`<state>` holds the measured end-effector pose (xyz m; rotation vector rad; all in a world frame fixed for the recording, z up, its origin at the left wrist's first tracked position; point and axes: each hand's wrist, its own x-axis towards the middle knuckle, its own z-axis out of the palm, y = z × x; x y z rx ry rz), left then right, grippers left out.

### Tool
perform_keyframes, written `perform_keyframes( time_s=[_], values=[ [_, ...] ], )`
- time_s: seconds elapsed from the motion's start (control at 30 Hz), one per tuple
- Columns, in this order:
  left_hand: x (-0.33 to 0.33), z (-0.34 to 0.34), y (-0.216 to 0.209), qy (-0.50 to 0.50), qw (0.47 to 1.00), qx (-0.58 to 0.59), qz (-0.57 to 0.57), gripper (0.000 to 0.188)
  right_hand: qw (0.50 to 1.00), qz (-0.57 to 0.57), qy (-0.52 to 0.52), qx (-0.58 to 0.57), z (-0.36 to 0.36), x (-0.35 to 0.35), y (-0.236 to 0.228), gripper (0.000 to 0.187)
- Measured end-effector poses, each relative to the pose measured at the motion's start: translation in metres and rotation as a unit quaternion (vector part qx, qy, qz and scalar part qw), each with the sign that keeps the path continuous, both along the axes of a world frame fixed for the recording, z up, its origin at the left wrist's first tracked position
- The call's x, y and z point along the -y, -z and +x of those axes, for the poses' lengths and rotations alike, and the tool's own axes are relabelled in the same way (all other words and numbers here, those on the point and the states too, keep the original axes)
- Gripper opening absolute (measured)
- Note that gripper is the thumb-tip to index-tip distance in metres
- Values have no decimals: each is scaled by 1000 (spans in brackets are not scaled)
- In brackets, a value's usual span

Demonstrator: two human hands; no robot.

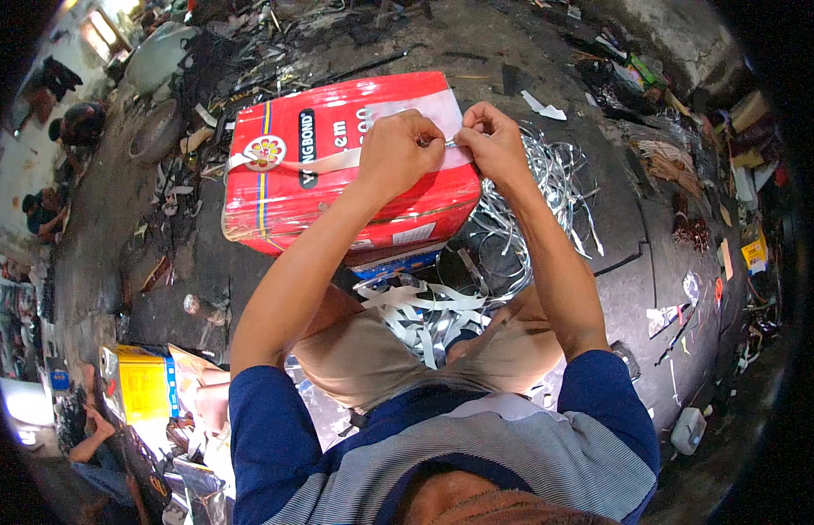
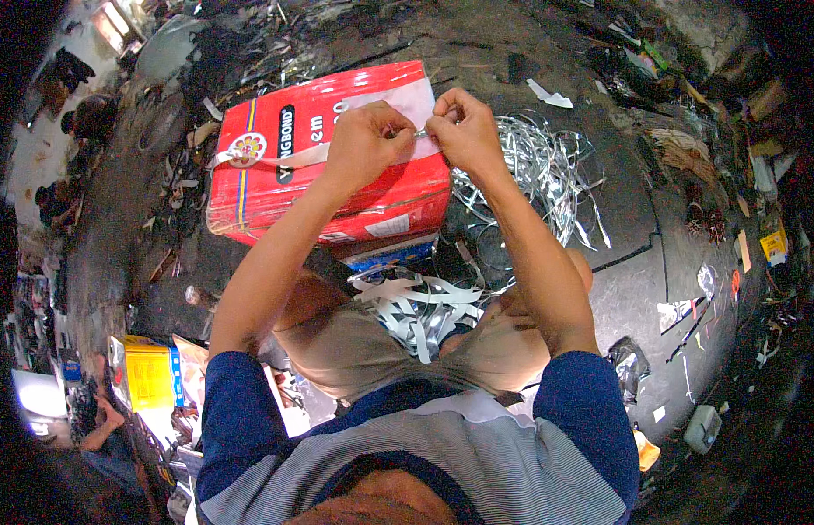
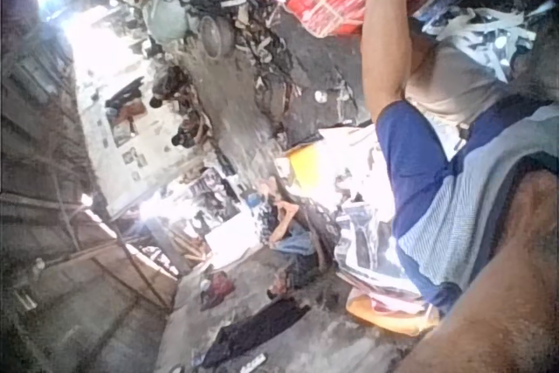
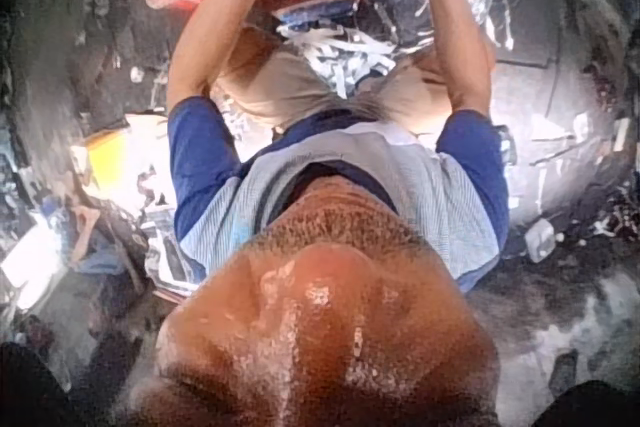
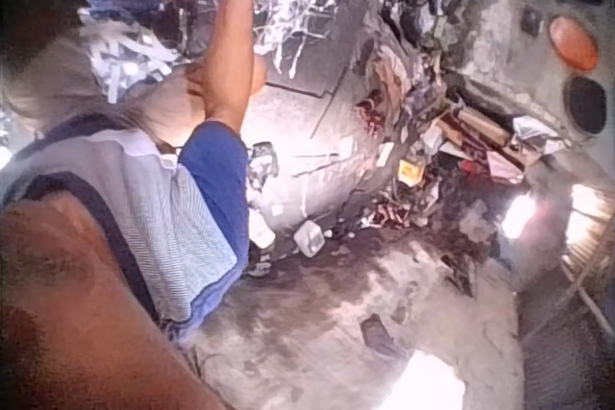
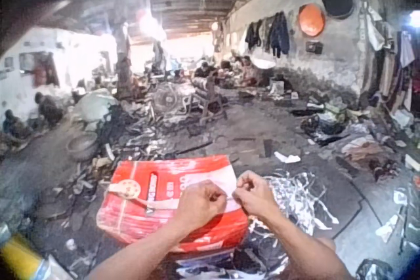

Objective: The person sits on the floor and wraps a red rectangular package with white tape. They repeatedly pull tape from a roll, press it onto the package, and tear off pieces to secure the package.

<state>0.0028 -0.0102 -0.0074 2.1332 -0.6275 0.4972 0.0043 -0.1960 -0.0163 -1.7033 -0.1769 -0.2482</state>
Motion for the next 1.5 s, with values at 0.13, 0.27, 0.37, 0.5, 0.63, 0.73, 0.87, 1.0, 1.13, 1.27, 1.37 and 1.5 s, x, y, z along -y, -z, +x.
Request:
perform_keyframes(
  time_s=[0.13, 0.27, 0.37, 0.5, 0.63, 0.73, 0.87, 1.0, 1.13, 1.27, 1.37, 1.5],
  values=[
    [-6, 11, -8, 59, 997, 36, 29, 11, 996, 28, -7, -82, -10, 4, -11, 17],
    [1, 16, -12, 91, 995, 30, -2, 13, 993, 40, -17, -107, -11, 8, -9, 35],
    [6, 18, -11, 94, 995, 11, -30, 13, 995, -89, 14, 35, -2, 7, 3, 38],
    [7, 17, -1, 116, 989, -20, -91, 12, 997, -44, 32, 50, -5, 3, 24, 37],
    [19, 24, 0, 134, 985, -24, -111, 13, 989, 143, 16, -13, -4, 0, 58, 32],
    [20, 25, 0, 118, 990, 2, -74, 9, 951, 270, -44, -143, -4, 5, 48, 30],
    [20, 24, 0, 115, 987, -17, -111, 10, 917, 293, -69, -262, -13, 9, 2, 42],
    [25, 24, -4, 112, 988, -14, -106, 9, 992, -38, 32, -115, 16, 24, -20, 52],
    [20, 25, -2, 102, 990, -10, -100, 9, 933, -318, 164, 34, 30, -6, -25, 43],
    [22, 20, -4, 113, 984, -45, -129, 8, 975, -159, 149, 37, 38, 0, 15, 31],
    [25, 22, -2, 94, 988, -24, -116, 8, 991, -29, 130, 8, 47, 1, 64, 30],
    [18, 21, -8, 78, 992, -56, -76, 6, 986, -41, 158, -18, 48, 3, 106, 29]
  ],
)
